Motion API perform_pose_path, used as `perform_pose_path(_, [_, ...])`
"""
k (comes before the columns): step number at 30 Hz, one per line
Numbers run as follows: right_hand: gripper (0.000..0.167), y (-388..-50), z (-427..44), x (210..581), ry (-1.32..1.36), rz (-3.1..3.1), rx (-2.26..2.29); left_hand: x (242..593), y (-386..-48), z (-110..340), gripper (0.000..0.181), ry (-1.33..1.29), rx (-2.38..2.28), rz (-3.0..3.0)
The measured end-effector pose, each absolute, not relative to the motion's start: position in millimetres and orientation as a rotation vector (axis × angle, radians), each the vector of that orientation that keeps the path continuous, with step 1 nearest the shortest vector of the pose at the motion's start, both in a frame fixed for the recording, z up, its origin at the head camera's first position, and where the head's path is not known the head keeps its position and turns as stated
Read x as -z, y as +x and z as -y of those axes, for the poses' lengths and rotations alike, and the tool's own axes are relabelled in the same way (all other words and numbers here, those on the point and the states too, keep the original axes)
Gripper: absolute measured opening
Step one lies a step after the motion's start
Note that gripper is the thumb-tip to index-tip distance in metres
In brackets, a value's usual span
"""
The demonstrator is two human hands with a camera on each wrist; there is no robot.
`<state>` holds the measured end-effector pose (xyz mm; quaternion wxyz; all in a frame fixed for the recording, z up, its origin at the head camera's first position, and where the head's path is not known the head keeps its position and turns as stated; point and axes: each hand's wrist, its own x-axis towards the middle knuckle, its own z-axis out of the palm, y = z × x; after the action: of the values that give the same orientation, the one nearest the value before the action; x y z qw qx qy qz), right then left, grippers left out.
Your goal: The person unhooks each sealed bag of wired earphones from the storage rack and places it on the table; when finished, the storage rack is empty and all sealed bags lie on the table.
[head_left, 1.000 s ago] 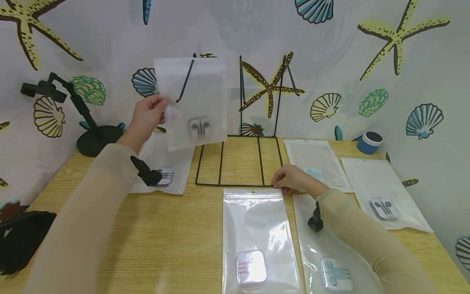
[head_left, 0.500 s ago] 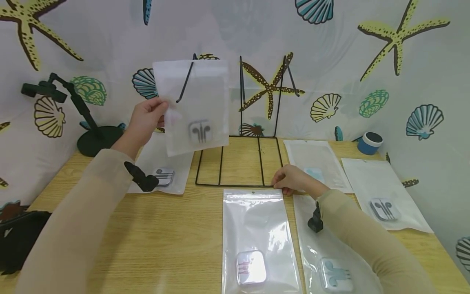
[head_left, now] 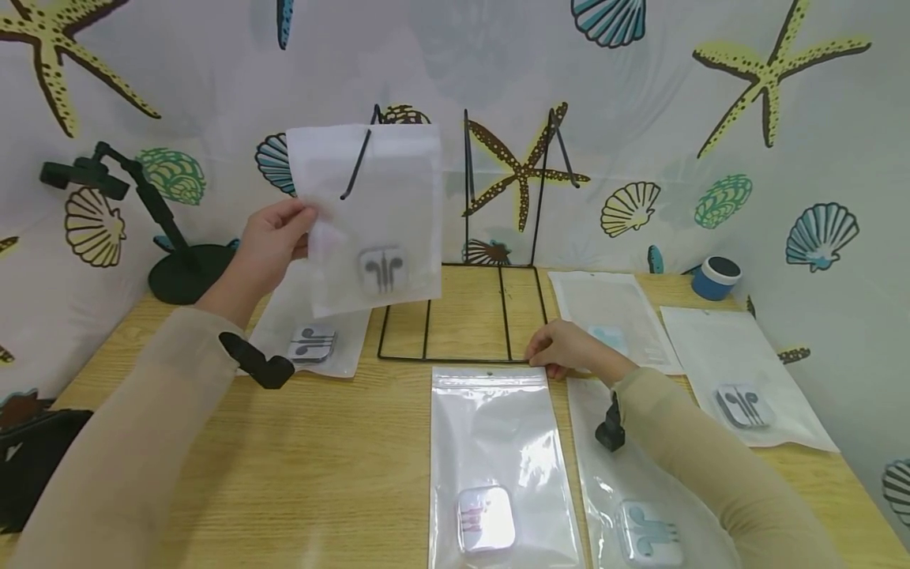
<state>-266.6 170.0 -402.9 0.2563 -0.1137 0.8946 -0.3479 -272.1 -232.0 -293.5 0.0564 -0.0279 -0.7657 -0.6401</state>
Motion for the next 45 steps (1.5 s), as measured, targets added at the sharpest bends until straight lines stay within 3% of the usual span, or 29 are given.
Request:
perform_pose_path(14, [0.006, -264.0, -171.2, 401.5, -0.322, -2.414, 0.965, 298.2, -241.7, 236.4, 0.051, -0.17, 2.135, 2.224])
perform_pose_path(25, [0.006, -263.4, -171.1, 402.4, -0.326, -2.415, 0.964, 304.3, -219.3, 242.1, 0.014, -0.248, 2.253, 2.098])
perform_pose_path(34, [0.006, -263.4, -171.1, 401.3, -0.324, -2.425, 0.959, 304.0, -200.2, 244.6, 0.017, -0.233, 2.204, 2.159])
perform_pose_path(45, [0.006, -265.1, -170.7, 402.6, -0.317, -2.425, 0.958, 309.7, -181.5, 249.7, 0.019, -0.442, 2.351, 2.025])
